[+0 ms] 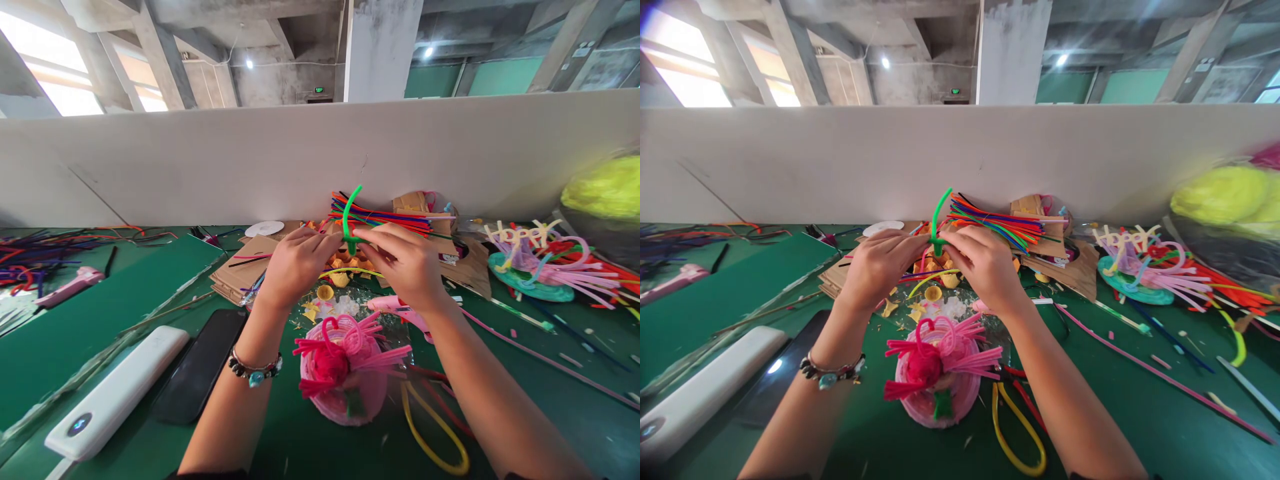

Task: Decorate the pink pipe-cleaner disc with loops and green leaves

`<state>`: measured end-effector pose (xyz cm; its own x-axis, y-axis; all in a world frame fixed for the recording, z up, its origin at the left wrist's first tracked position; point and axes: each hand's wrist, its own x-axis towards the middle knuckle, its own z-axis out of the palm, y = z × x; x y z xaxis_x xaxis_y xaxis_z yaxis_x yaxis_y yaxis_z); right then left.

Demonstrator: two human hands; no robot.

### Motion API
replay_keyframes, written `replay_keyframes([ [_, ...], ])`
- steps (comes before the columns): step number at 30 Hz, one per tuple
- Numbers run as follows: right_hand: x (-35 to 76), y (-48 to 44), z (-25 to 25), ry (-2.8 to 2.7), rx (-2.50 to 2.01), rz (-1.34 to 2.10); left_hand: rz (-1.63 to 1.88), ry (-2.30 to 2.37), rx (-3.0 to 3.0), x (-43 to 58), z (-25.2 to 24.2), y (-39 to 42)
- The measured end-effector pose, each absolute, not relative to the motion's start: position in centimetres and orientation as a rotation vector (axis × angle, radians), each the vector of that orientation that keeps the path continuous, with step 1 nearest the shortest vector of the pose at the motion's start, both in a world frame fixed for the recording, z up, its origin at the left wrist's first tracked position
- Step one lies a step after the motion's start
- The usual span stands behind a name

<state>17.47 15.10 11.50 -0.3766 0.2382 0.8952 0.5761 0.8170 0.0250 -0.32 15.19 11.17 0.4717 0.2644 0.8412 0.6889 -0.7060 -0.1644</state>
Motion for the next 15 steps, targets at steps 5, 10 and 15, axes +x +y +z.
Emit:
replay_keyframes([
  [5, 17.44, 14.98, 11.66, -1.945, -0.679, -0.228, -1.094, -0.658, -2.087, -0.2, 11.28, 15.16],
  [10, 17.5, 15.06, 11.65, -1.951, -0.755, 0.036, -1.092, -0.612, -2.064, -0.3, 11.35, 15.12],
  [15, 17.49, 15.1, 11.65, -1.925, -0.862, 0.251, -1.124, -0.634, -2.112, -0.3, 11.2, 15.23],
])
